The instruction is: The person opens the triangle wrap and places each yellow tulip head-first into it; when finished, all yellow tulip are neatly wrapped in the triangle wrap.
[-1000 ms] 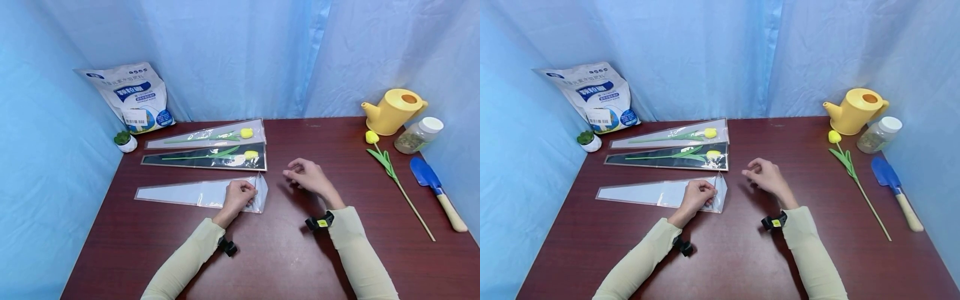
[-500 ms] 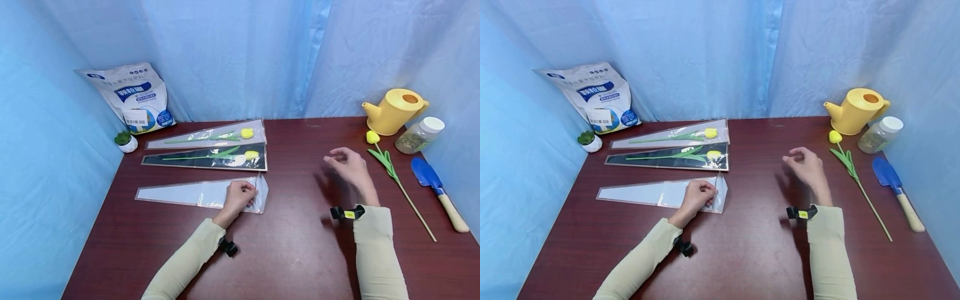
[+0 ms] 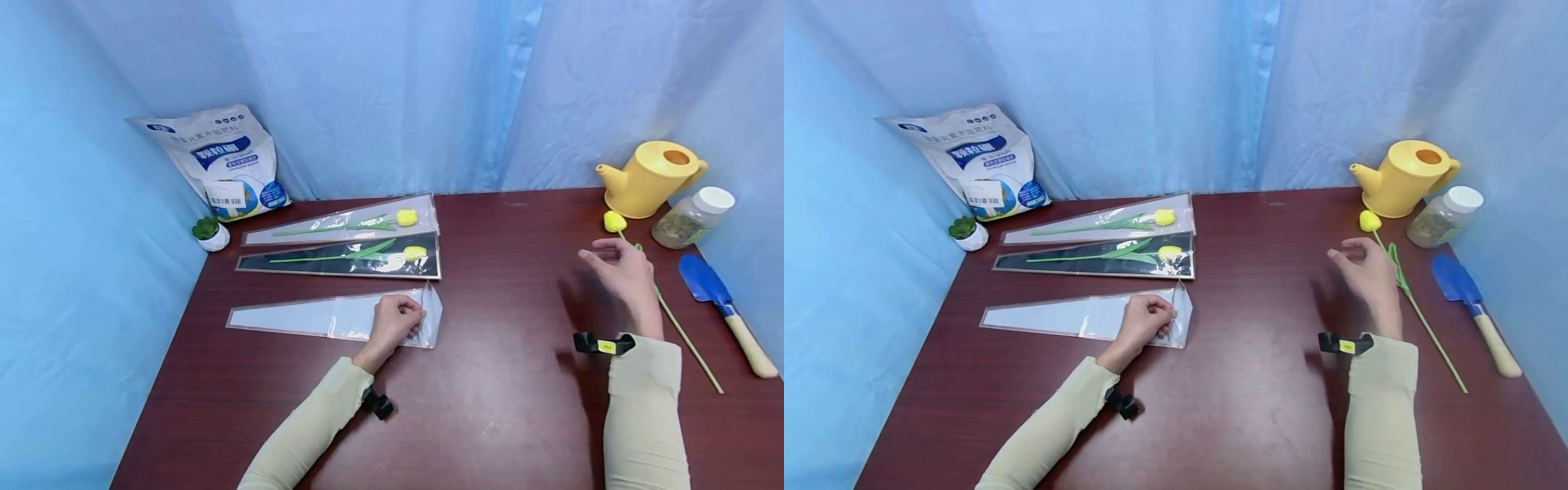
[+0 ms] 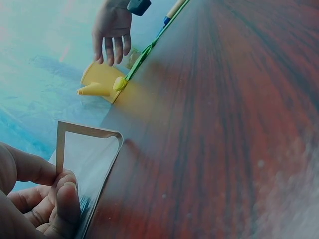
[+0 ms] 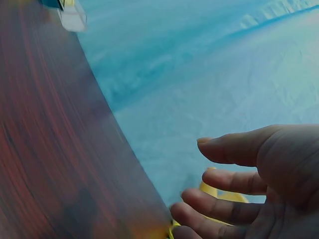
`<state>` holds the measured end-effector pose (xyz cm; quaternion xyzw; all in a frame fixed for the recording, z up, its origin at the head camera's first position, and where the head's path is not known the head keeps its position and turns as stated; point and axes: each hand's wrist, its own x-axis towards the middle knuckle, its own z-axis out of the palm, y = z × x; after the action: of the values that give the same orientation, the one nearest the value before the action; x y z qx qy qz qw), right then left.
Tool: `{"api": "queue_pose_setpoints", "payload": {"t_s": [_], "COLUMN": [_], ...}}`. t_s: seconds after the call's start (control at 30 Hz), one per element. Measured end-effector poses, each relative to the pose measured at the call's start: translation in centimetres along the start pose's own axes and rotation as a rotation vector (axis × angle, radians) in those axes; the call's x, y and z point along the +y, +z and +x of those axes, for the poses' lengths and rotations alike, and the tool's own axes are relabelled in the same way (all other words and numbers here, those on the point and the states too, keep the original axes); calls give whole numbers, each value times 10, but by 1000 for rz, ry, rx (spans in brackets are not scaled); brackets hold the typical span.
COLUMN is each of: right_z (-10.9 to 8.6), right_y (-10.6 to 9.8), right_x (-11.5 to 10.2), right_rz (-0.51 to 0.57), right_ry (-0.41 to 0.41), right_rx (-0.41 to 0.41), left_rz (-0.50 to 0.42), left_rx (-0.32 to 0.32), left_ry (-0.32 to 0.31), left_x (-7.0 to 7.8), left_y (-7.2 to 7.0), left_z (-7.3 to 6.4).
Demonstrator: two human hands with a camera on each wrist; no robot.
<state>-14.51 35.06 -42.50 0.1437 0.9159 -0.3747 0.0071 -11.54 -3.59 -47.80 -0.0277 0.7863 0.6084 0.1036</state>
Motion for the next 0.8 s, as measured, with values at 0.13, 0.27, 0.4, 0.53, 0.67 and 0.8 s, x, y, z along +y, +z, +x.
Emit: {"api": "queue_pose_setpoints", "payload": {"t_s": [0.13, 0.27, 0.4, 0.53, 0.67, 0.8], "right_z": [0, -3, -7, -11, -15, -19], "right_y": [-14, -27, -38, -45, -50, -54], "right_x": [14, 29, 42, 53, 64, 76], "right_rz": [-25, -47, -77, -100, -101, -125], "right_ry": [53, 82, 120, 136, 124, 120], "right_rx": [15, 46, 80, 102, 94, 56], "left_rz": [9, 7, 3, 9, 12, 9], "left_rx": [-7, -11, -15, -10, -11, -14], "left_ry": [5, 11, 9, 10, 9, 5], "left_x": [1, 1, 1, -1, -1, 0], "left_y": [1, 1, 1, 0, 0, -1], "left_z": [-1, -1, -1, 0, 1, 1]}}
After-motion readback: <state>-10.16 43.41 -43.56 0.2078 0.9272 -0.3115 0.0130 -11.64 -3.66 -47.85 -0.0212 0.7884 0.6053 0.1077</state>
